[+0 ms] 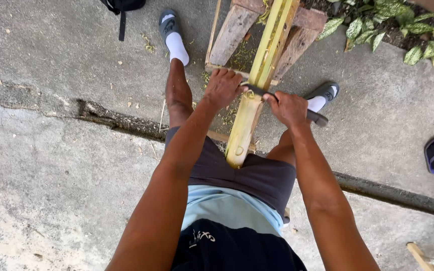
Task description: The recorder uses a drawknife to scrape and shave the outer layer of a bamboo pole positioned between their legs.
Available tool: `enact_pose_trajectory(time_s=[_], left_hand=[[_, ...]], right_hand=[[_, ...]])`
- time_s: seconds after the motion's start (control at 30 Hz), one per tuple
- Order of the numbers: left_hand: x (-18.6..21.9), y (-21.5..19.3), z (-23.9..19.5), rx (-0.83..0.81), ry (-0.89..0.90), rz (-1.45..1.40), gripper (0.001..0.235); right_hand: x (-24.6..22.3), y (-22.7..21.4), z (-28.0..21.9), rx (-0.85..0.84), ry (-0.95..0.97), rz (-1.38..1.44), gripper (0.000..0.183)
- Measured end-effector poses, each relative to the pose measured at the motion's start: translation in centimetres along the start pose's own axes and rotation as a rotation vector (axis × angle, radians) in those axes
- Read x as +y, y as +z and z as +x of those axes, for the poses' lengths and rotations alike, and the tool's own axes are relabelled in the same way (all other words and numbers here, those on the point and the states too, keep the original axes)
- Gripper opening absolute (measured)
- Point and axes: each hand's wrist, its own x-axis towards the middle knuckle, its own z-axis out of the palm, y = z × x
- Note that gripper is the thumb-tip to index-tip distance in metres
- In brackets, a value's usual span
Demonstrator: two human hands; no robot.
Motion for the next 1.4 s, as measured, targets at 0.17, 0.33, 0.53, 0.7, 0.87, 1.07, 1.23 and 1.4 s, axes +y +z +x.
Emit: enact_pose_trajectory(time_s=[0.17, 0.33, 0.53, 0.7, 0.87, 1.07, 1.23, 1.4], left_hand=[[1.0, -1.2, 0.4, -0.091, -0.03, 0.026, 0.044], [0.4, 0.7, -0.5, -0.092, 0.027, 0.07, 0.048], [0.5, -1.2, 1.8, -0.04, 0.038, 0.017, 0.043], [3.2, 1.3, -7.8, 0.099, 0.06, -0.096, 0.036], [4.5, 1.7, -12.0, 0.064, 0.033, -0.031, 0.028], [2.2, 3.2, -10.6, 0.149, 0.03, 0.012, 0.032], [1.3, 2.2, -5.8, 0.114, -0.003, -0.027, 0.037], [0.6, 0.8, -3.6, 0.154, 0.019, -0.048, 0.052]], right_hand=[[0.2, 0.7, -0.9, -0.024, 0.011, 0.052, 0.057], [0.8, 2.8, -1.7, -0.145, 0.059, 0.045, 0.057], [0.5, 0.7, -0.6, 0.097, -0.009, -0.015, 0.058], [-1.2, 2.3, -7.3, 0.054, -0.066, 0.028, 0.057], [-1.9, 3.4, -11.7, 0.183, -0.118, 0.029, 0.045], [-2.3, 0.3, -9.3, 0.333, -0.226, -0.1, 0.044], [-0.6, -0.9, -5.2, 0.25, -0.18, -0.236, 0.048], [0.5, -0.7, -2.8, 0.158, -0.186, -0.209, 0.056]])
